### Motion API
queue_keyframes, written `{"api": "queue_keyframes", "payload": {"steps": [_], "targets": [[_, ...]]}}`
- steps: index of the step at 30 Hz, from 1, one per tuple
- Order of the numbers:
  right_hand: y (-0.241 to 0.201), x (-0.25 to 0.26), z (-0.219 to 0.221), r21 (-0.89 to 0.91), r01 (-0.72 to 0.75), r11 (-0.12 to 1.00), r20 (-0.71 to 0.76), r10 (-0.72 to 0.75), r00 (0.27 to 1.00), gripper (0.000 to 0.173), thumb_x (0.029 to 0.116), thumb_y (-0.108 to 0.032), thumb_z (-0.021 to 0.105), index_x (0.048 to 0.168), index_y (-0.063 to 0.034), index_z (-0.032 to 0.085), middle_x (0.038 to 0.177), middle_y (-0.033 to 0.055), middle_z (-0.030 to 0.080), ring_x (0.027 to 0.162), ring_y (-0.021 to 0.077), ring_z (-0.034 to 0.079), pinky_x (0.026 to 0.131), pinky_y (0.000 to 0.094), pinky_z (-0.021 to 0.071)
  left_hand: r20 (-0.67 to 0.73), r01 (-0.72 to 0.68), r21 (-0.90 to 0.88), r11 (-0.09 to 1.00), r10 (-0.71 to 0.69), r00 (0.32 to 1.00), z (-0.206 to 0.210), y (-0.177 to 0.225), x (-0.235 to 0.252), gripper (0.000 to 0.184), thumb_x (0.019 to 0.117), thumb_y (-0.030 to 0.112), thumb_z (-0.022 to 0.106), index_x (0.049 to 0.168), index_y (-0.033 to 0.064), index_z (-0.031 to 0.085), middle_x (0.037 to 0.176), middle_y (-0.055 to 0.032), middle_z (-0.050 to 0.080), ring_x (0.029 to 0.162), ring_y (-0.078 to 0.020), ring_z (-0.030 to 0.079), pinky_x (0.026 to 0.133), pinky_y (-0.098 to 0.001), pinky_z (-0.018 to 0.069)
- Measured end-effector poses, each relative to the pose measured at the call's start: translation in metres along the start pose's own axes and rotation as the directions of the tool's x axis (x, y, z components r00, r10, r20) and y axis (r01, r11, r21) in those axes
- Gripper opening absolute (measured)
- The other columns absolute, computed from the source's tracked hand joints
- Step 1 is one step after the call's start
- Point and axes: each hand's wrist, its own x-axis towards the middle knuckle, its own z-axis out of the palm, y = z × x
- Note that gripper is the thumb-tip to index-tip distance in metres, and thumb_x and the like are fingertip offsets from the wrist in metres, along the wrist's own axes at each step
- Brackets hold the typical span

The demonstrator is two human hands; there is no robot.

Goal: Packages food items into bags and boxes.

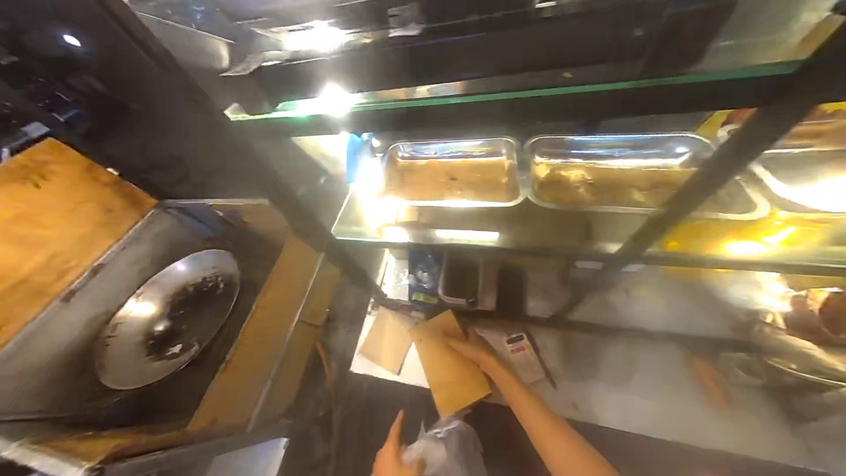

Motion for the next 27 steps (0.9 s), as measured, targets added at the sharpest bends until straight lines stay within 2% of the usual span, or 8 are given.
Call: {"api": "queue_keyframes", "payload": {"steps": [4, 9, 12, 16, 20, 23, 25, 27], "targets": [[0.0, 0.007, -0.004, 0.116, -0.045, 0.992, 0.089, 0.034, 0.995, 0.099, 0.0769, -0.057, 0.085, 0.149, -0.0027, 0.046, 0.142, 0.0207, 0.059, 0.131, 0.0305, 0.058, 0.111, 0.0496, 0.0474, 0.201, -0.052, -0.224, 0.973, 0.099, 0.975, 0.036, -0.018, 0.089, 0.09, 0.0822, 0.012, 0.079, 0.158, 0.0014, 0.032, 0.144, -0.0255, 0.056, 0.13, -0.034, 0.059, 0.112, -0.0491, 0.0463], [0.018, -0.005, 0.006, 0.193, -0.052, 0.98, 0.027, 0.047, 0.999, 0.096, 0.078, -0.046, 0.086, 0.151, -0.0054, 0.04, 0.137, 0.0211, 0.061, 0.125, 0.0315, 0.061, 0.104, 0.0501, 0.0524, 0.287, -0.096, -0.27, 0.958, 0.176, 0.942, 0.028, -0.026, 0.109, 0.068, 0.0884, 0.013, 0.072, 0.15, -0.0017, 0.047, 0.139, -0.0189, 0.062, 0.124, -0.0237, 0.063, 0.109, -0.0413, 0.0495], [0.018, -0.016, 0.01, 0.217, -0.032, 0.976, -0.033, 0.041, 0.999, 0.096, 0.0766, -0.04, 0.089, 0.15, -0.0051, 0.039, 0.136, 0.0219, 0.06, 0.123, 0.0315, 0.061, 0.103, 0.0493, 0.052, 0.272, -0.122, -0.273, 0.954, 0.198, 0.942, 0.025, -0.031, 0.113, 0.052, 0.0876, 0.012, 0.072, 0.136, -0.0009, 0.06, 0.125, -0.0166, 0.069, 0.113, -0.0219, 0.068, 0.103, -0.0419, 0.0534], [0.034, -0.018, 0.015, 0.344, 0.025, 0.939, -0.035, -0.014, 0.999, 0.092, 0.0798, -0.039, 0.086, 0.151, -0.0074, 0.038, 0.133, 0.0219, 0.062, 0.118, 0.0313, 0.064, 0.099, 0.0484, 0.0553, 0.344, -0.132, -0.28, 0.951, 0.228, 0.911, 0.013, -0.027, 0.106, 0.057, 0.0881, 0.012, 0.072, 0.141, -0.0007, 0.056, 0.129, -0.0163, 0.068, 0.116, -0.0202, 0.067, 0.104, -0.0395, 0.053], [0.062, -0.057, -0.012, 0.566, 0.064, 0.822, 0.067, -0.123, 0.99, 0.048, 0.0904, -0.034, 0.066, 0.129, -0.007, 0.06, 0.106, 0.0096, 0.073, 0.095, 0.0177, 0.071, 0.085, 0.0382, 0.0604, 0.472, -0.231, -0.176, 0.957, 0.288, 0.833, -0.032, 0.0, 0.072, 0.07, 0.0821, 0.01, 0.079, 0.148, 0.0058, 0.053, 0.136, -0.014, 0.065, 0.119, -0.02, 0.066, 0.105, -0.0395, 0.0525], [0.074, -0.107, -0.037, 0.722, 0.159, 0.674, -0.014, -0.215, 0.977, 0.037, 0.0848, -0.032, 0.064, 0.115, -0.01, 0.063, 0.093, 0.0023, 0.076, 0.086, 0.0109, 0.074, 0.079, 0.0321, 0.0636, 0.357, -0.343, -0.087, 0.935, 0.351, 0.866, -0.078, 0.02, 0.04, 0.053, 0.0753, 0.022, 0.087, 0.124, 0.0123, 0.07, 0.116, -0.0053, 0.073, 0.106, -0.016, 0.07, 0.096, -0.0396, 0.0581], [0.074, -0.138, -0.051, 0.761, 0.261, 0.594, -0.057, -0.338, 0.939, 0.032, 0.0835, -0.039, 0.071, 0.105, -0.0166, 0.067, 0.092, -0.0024, 0.078, 0.086, 0.0058, 0.074, 0.079, 0.0269, 0.0631, 0.129, -0.399, -0.042, 0.916, 0.401, 0.907, -0.098, 0.034, 0.026, 0.039, 0.0761, 0.029, 0.086, 0.107, 0.0087, 0.075, 0.098, -0.0058, 0.075, 0.091, -0.017, 0.072, 0.086, -0.042, 0.0595], [0.066, -0.168, -0.06, 0.772, 0.323, 0.548, 0.038, -0.547, 0.836, 0.028, 0.086, -0.049, 0.076, 0.103, -0.0266, 0.077, 0.096, -0.0076, 0.079, 0.089, 0.001, 0.074, 0.082, 0.0233, 0.0619, -0.122, -0.459, -0.034, 0.888, 0.452, 0.884, -0.107, 0.051, 0.021, 0.037, 0.0807, 0.039, 0.082, 0.099, 0.0079, 0.075, 0.088, -0.0033, 0.073, 0.082, -0.0134, 0.07, 0.078, -0.0393, 0.0592]]}}
